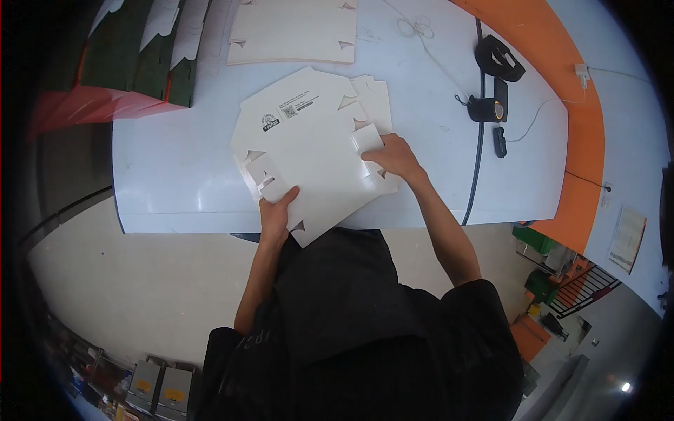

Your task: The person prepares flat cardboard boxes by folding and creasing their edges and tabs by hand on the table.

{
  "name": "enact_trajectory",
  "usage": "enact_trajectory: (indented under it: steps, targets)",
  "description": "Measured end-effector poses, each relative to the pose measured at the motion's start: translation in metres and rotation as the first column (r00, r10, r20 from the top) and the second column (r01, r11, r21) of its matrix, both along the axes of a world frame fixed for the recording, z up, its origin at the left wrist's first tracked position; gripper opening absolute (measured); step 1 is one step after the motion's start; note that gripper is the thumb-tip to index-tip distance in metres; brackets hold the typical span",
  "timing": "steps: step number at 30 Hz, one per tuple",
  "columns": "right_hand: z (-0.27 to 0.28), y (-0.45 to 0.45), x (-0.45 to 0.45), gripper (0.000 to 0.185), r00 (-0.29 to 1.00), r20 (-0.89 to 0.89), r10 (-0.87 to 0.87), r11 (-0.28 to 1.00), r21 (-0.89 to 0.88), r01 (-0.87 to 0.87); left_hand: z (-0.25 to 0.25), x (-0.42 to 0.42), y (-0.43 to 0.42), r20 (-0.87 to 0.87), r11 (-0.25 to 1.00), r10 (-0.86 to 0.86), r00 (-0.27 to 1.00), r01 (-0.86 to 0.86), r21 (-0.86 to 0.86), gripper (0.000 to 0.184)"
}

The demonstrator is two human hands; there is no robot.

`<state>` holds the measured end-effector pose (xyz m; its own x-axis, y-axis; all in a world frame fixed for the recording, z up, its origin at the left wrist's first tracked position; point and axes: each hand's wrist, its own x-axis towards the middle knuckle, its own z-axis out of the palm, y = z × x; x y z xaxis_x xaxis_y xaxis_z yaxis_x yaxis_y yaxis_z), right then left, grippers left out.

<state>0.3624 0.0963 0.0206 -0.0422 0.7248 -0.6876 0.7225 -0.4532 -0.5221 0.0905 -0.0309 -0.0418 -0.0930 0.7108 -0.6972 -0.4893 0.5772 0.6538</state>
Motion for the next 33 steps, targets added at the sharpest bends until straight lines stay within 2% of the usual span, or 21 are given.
enact_trajectory:
  steps: [4,7,10,13,16,17,20,23,26,29,32,33]
  targets:
    - [-0.01,0.0,-0.006,0.038,0.959,0.248,0.139,0.989,0.016,-0.147,0.001,-0.003,0.002,0.025,1.0,-0.009,1.0,0.01,-0.028,0.046]
    - [-0.009,-0.008,-0.021,0.035,0.827,0.511,0.235,0.924,0.146,-0.352,0.005,-0.004,0.004,0.046,0.997,0.002,0.999,0.002,-0.072,0.046]
    - [-0.019,-0.023,-0.037,0.026,0.694,0.671,0.261,0.796,0.257,-0.548,0.003,-0.001,0.004,-0.005,0.998,0.054,0.999,-0.053,0.018,0.048]
    - [-0.034,-0.04,-0.062,0.022,0.547,0.781,0.301,0.715,0.195,-0.672,0.009,-0.001,0.007,0.011,0.998,0.057,0.998,-0.057,-0.04,0.048]
    - [-0.059,-0.052,-0.093,0.02,0.217,0.907,0.36,0.642,-0.071,-0.763,0.008,-0.002,0.008,0.049,0.994,0.058,0.997,-0.053,-0.097,0.048]
    - [-0.059,-0.052,-0.092,0.021,0.244,0.903,0.352,0.64,-0.042,-0.767,0.008,-0.002,0.007,0.043,0.994,0.04,0.998,-0.036,-0.105,0.049]
    - [-0.013,-0.05,-0.095,0.024,0.56,0.735,0.383,0.718,0.146,-0.681,0.01,-0.004,0.006,0.032,0.994,0.019,0.999,-0.016,-0.105,0.051]
    - [-0.01,-0.047,-0.108,0.019,0.557,0.662,0.502,0.767,-0.042,-0.64,0.014,-0.005,0.011,0.051,0.995,0.051,0.997,-0.046,-0.094,0.048]
    - [-0.038,-0.058,-0.11,0.02,0.513,0.71,0.483,0.739,-0.017,-0.673,0.015,-0.004,0.01,0.053,0.994,0.048,0.997,-0.043,-0.098,0.045]
    - [-0.03,-0.062,-0.103,0.027,0.576,0.718,0.391,0.695,0.18,-0.696,0.009,-0.002,0.01,0.011,0.997,0.055,0.998,-0.054,-0.048,0.045]
    - [-0.025,-0.059,-0.102,0.03,0.587,0.709,0.392,0.727,0.152,-0.67,0.01,-0.002,0.008,0.018,0.998,0.036,0.999,-0.036,-0.05,0.046]
    - [-0.024,-0.056,-0.099,0.029,0.627,0.691,0.358,0.753,0.183,-0.632,0.013,-0.002,0.009,0.018,0.997,0.025,1.0,-0.024,-0.069,0.046]
